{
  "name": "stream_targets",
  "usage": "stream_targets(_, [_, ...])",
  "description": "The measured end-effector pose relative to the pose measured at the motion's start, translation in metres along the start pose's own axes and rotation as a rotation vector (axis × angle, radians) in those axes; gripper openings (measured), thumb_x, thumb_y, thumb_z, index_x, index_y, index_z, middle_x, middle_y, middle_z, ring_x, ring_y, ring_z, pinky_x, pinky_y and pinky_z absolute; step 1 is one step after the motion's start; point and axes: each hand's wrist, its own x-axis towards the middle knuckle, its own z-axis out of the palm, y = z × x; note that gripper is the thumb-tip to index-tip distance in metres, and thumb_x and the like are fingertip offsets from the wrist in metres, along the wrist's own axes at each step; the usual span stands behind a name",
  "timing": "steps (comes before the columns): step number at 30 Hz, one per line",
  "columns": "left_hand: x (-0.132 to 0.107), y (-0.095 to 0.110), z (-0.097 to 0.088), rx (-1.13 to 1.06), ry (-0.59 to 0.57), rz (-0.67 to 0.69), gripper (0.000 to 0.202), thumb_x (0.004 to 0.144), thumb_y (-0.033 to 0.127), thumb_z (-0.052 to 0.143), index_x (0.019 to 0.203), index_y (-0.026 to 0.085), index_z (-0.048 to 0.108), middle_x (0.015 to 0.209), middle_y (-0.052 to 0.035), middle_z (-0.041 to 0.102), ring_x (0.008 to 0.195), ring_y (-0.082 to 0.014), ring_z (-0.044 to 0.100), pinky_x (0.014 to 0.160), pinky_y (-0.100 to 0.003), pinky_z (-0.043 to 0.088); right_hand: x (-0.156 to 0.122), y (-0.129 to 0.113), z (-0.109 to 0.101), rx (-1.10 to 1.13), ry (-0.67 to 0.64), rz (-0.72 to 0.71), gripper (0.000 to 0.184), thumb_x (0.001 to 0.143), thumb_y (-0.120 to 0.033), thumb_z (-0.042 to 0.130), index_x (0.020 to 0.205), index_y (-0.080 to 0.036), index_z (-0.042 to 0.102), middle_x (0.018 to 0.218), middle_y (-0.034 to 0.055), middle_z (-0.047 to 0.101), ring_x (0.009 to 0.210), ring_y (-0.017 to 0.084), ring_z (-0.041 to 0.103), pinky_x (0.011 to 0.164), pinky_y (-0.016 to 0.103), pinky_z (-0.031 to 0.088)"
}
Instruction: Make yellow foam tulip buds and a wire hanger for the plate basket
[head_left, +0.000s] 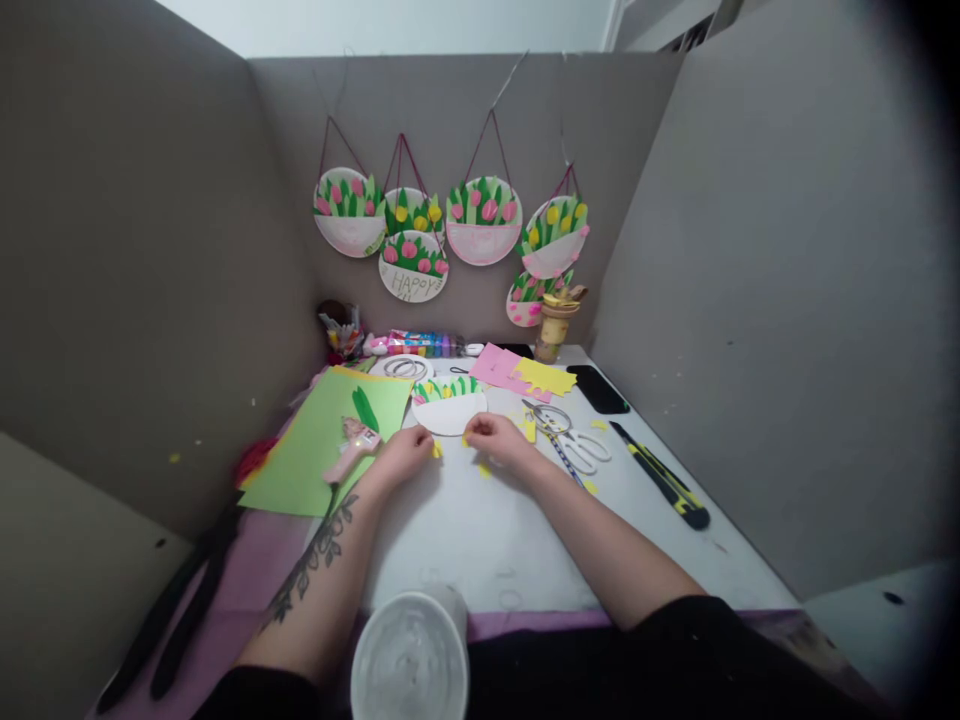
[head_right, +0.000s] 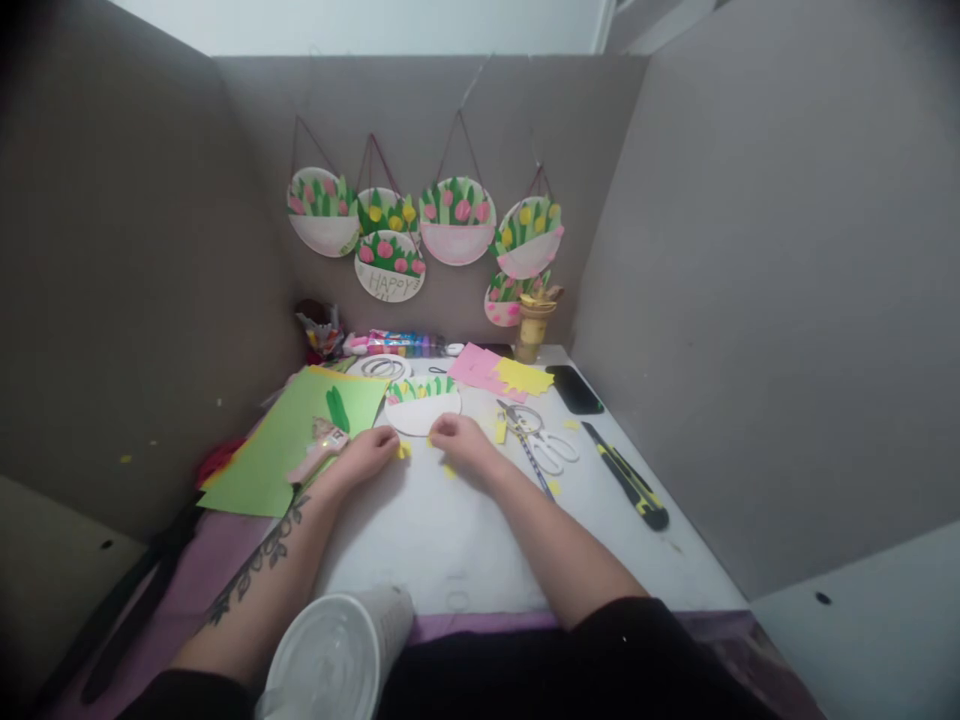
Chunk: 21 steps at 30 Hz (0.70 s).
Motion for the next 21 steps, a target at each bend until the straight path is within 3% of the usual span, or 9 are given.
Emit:
stream_targets(4, [-0.002, -0.001, -0.004, 0.006, -0.051, -0.029, 0.023, 0.078, 0.03, 0.043, 0.071, 0.015, 0.059, 0.071, -0.0034, 0.064, 0.066, -0.0165, 0.054, 0.056, -0.025, 0.033, -0.01, -0.01, 0.024, -0.235, -0.14, -0.002, 0.018, 0.071, -0.02, 0.053, 0.076, -0.016, 0.07, 0.073, 0.0024, 0.068, 0.067, 0.015, 0.058, 0.062, 0.023, 0.04])
stream_targets(11, [-0.003, 0.003, 0.003, -0.005, -0.112, -0.011, 0.023, 0.075, 0.029, 0.044, 0.069, 0.014, 0.061, 0.066, -0.0028, 0.062, 0.062, -0.014, 0.052, 0.053, -0.023, 0.032, -0.009, -0.012, 0.031, -0.636, -0.105, -0.131, 0.018, 0.074, -0.015, 0.05, 0.076, -0.018, 0.068, 0.081, 0.0046, 0.068, 0.077, 0.016, 0.057, 0.067, 0.024, 0.037])
stream_targets(18, [-0.002, 0.004, 0.012, 0.057, -0.11, 0.018, 0.026, 0.076, 0.031, 0.046, 0.07, 0.014, 0.064, 0.066, -0.0037, 0.064, 0.061, -0.014, 0.052, 0.055, -0.024, 0.032, -0.007, -0.009, 0.031, -0.587, -0.077, -0.141, 0.021, 0.077, -0.017, 0.055, 0.097, -0.018, 0.063, 0.087, 0.0041, 0.065, 0.079, 0.015, 0.055, 0.068, 0.024, 0.036])
stream_targets(21, [-0.001, 0.005, 0.015, 0.05, -0.1, 0.008, 0.025, 0.076, 0.031, 0.047, 0.072, 0.014, 0.065, 0.068, -0.0047, 0.065, 0.062, -0.0146, 0.053, 0.057, -0.024, 0.034, -0.01, -0.007, 0.025, -0.535, -0.047, -0.142, 0.022, 0.08, -0.011, 0.048, 0.095, -0.018, 0.062, 0.087, 0.0036, 0.065, 0.079, 0.015, 0.055, 0.071, 0.024, 0.036])
